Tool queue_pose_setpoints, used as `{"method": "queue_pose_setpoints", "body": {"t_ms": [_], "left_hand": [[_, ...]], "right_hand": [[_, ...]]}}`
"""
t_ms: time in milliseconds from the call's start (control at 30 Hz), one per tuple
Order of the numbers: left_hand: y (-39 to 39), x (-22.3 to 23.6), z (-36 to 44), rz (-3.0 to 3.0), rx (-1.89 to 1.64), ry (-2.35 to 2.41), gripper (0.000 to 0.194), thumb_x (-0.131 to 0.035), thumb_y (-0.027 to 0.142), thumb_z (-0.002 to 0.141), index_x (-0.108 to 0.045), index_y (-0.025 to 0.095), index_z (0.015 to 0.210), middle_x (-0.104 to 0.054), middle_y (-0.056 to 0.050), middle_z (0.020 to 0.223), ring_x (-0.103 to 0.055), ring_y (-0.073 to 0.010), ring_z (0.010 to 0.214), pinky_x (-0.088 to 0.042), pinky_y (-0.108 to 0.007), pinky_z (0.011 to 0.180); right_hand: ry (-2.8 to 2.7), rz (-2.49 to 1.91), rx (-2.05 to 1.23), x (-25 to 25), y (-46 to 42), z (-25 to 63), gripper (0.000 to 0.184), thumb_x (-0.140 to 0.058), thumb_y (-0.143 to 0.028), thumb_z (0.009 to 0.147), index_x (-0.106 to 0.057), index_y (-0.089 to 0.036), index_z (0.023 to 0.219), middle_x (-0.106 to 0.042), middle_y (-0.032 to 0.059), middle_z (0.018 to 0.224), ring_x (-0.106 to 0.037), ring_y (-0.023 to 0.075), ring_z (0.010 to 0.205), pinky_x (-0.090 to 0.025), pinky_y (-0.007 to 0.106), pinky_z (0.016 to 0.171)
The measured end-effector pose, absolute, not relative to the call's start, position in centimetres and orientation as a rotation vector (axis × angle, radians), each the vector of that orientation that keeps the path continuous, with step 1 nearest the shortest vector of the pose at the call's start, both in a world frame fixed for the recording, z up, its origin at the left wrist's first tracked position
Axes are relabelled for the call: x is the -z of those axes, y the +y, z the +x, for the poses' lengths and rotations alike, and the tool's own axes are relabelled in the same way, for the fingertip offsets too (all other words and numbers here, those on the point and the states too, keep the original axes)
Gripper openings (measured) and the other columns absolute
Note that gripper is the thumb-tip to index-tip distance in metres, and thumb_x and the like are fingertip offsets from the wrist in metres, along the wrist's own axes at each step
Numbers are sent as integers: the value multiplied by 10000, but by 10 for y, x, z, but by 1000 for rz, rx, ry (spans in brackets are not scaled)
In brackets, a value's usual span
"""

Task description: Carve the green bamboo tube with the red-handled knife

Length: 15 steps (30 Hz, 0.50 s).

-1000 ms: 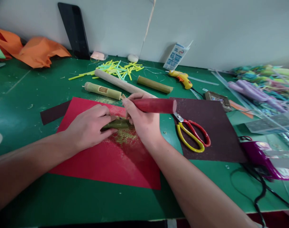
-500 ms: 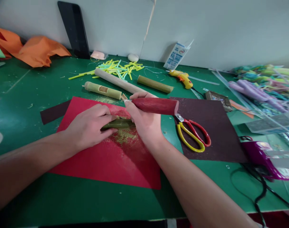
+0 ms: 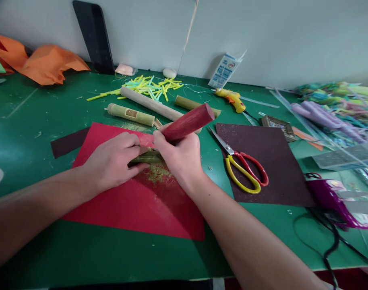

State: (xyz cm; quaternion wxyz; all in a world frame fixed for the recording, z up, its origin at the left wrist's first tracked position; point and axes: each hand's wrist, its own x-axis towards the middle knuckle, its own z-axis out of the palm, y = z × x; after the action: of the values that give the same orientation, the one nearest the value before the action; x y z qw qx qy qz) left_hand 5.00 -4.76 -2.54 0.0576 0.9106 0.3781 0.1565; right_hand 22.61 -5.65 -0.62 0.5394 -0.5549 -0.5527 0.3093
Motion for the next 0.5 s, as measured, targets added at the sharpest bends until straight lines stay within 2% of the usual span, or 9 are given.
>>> {"method": "queue_pose_setpoints", "body": {"t_ms": [100, 167, 300, 500], "left_hand": [[-48, 24, 51, 2766, -431, 1167, 259, -685, 311, 897, -751, 108, 1043, -666, -117, 997, -629, -302, 992, -557, -425, 787], [-49, 23, 51, 2774, -415, 1180, 252, -683, 311, 898, -751, 106, 1026, -666, -120, 1006, -628, -305, 1001, -557, -425, 784], [-50, 20, 52, 2799, -382, 1185, 233, -682, 302, 899, -747, 111, 1014, -659, -115, 989, -626, -292, 971, -545, -410, 758], [-52, 18, 53, 2827, -371, 1187, 241, -675, 326, 903, -742, 127, 1023, -645, -105, 966, -616, -285, 964, -524, -389, 728]], "right_hand": [[-1340, -1312, -684, 5, -58, 225, 89, -682, -185, 713, -606, -199, 668, -586, -36, 621, -540, 109, 587, -443, 263, 572], [-1355, -1297, -686, 5, -57, 225, 132, -708, -224, 715, -591, -202, 658, -584, -36, 626, -547, 110, 597, -444, 261, 573], [-1311, -1337, -758, 6, -57, 225, 247, -693, -315, 780, -558, -206, 605, -502, -52, 529, -436, 85, 498, -378, 251, 494], [-1350, -1426, -719, 5, -61, 221, 263, -627, -197, 771, -547, -189, 520, -482, -43, 497, -419, 79, 502, -343, 239, 470]]}}
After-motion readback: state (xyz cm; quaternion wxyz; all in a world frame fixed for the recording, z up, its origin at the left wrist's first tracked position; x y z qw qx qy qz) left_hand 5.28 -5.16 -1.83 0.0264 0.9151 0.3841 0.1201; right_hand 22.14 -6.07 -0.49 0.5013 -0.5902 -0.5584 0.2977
